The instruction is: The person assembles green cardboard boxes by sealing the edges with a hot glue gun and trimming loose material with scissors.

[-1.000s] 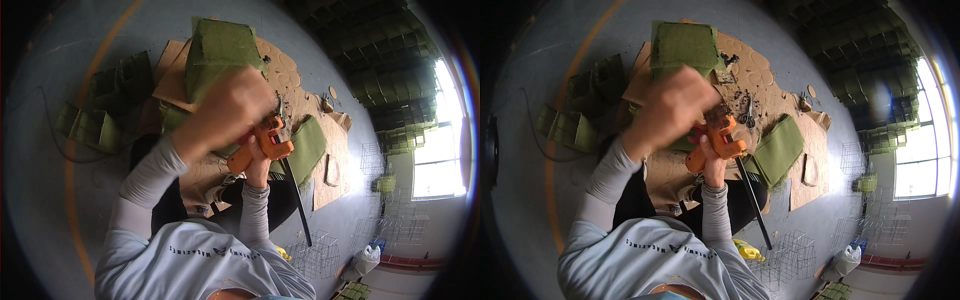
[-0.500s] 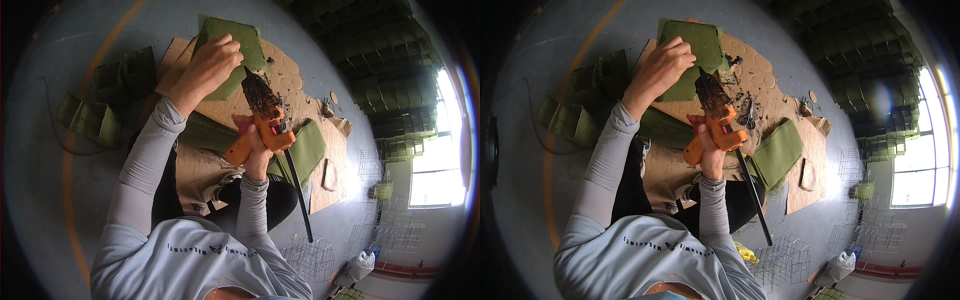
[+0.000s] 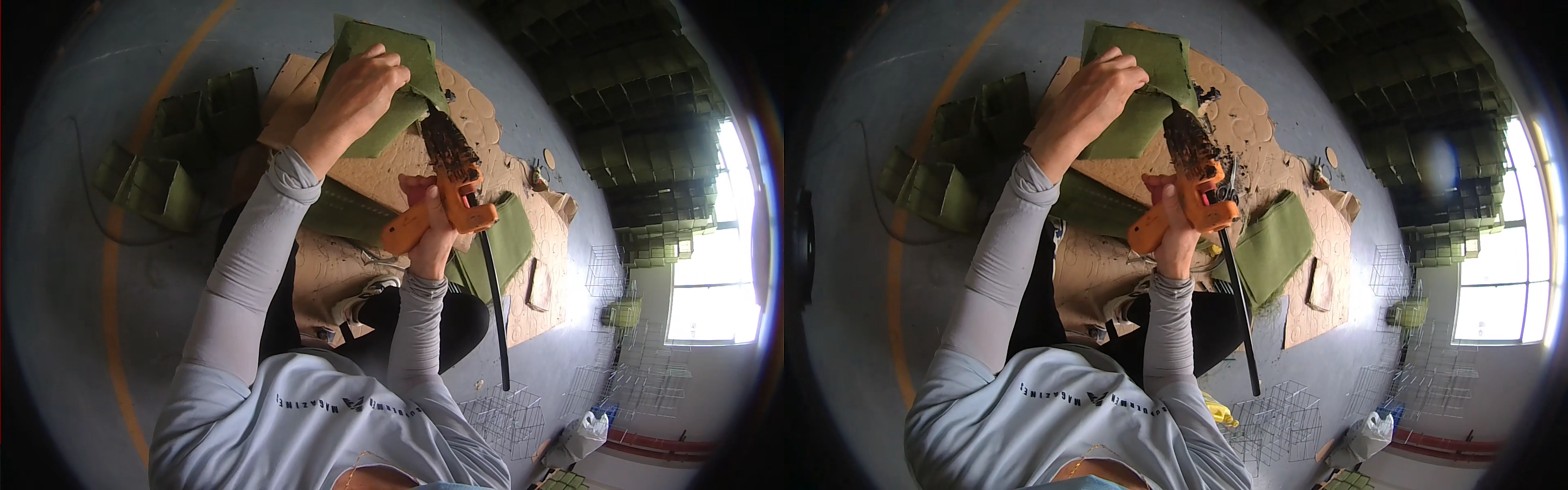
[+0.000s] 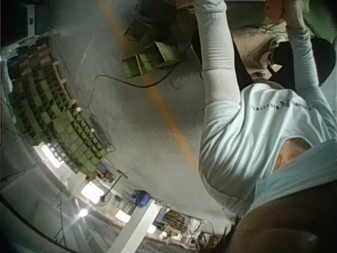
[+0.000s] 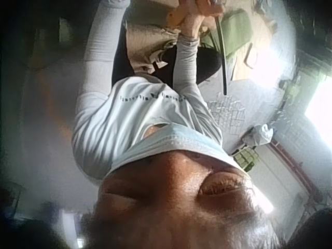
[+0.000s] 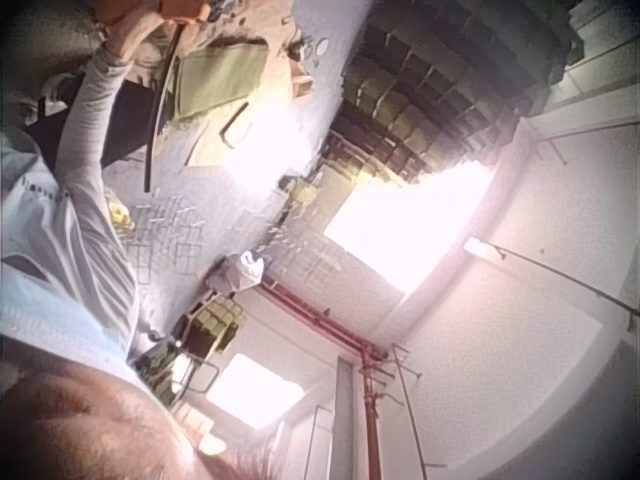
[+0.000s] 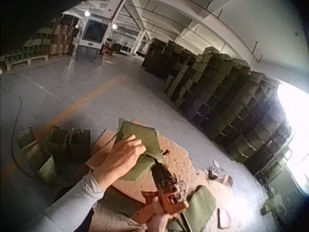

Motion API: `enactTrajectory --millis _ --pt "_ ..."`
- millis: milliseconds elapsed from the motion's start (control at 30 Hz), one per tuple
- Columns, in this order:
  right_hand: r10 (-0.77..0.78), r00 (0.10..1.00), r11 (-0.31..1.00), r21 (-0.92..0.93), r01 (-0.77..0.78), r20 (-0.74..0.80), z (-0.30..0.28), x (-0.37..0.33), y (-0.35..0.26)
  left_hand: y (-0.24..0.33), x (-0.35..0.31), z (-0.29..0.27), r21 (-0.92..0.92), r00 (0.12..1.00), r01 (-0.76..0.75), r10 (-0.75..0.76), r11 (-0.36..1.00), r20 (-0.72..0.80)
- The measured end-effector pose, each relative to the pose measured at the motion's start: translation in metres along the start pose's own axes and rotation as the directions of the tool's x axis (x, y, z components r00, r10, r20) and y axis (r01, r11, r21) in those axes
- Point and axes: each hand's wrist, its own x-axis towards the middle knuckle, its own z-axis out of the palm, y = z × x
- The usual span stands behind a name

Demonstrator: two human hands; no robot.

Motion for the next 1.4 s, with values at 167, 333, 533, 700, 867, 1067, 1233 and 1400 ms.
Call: enactTrajectory --millis 167,333,533,700,867,1067,1233,1400 --pt "-0.034 0.999 0.998 -0.047 0.033 -0.021 -0.006 0.005 0.000 0.000 0.001 0.006 0.030 0.999 0.005 -0.003 1.000 -0.053" --pt "-0.050 0.998 0.996 -0.073 0.047 -0.030 -0.011 0.010 -0.001 0.000 0.002 0.013 0.041 0.996 0.008 -0.005 0.999 -0.088" --pt "-0.045 0.999 0.998 -0.046 0.045 -0.002 -0.012 0.015 0.000 -0.005 0.000 0.019 0.039 0.984 -0.013 0.020 0.999 -0.178" --pt "-0.038 0.999 0.997 -0.063 0.037 -0.018 -0.006 0.011 -0.007 0.002 0.001 0.014 0.045 0.988 0.021 -0.014 0.999 -0.152" --pt "-0.025 1.000 0.998 -0.055 0.025 0.002 -0.007 0.010 -0.006 0.002 0.001 0.013 0.046 0.989 0.010 -0.003 0.999 -0.151" --pt "-0.037 0.999 0.996 -0.079 0.039 0.022 -0.012 0.011 0.000 0.003 0.000 0.011 0.053 0.986 0.008 0.001 0.999 -0.167" --pt "-0.052 0.999 0.994 -0.097 0.051 -0.011 -0.008 0.011 -0.002 0.001 -0.001 0.013 0.051 0.987 0.007 0.002 0.999 -0.161" --pt "-0.038 0.999 0.998 -0.042 0.037 -0.025 -0.015 0.016 -0.001 0.004 -0.001 0.012 0.037 0.988 0.026 -0.020 0.999 -0.152"
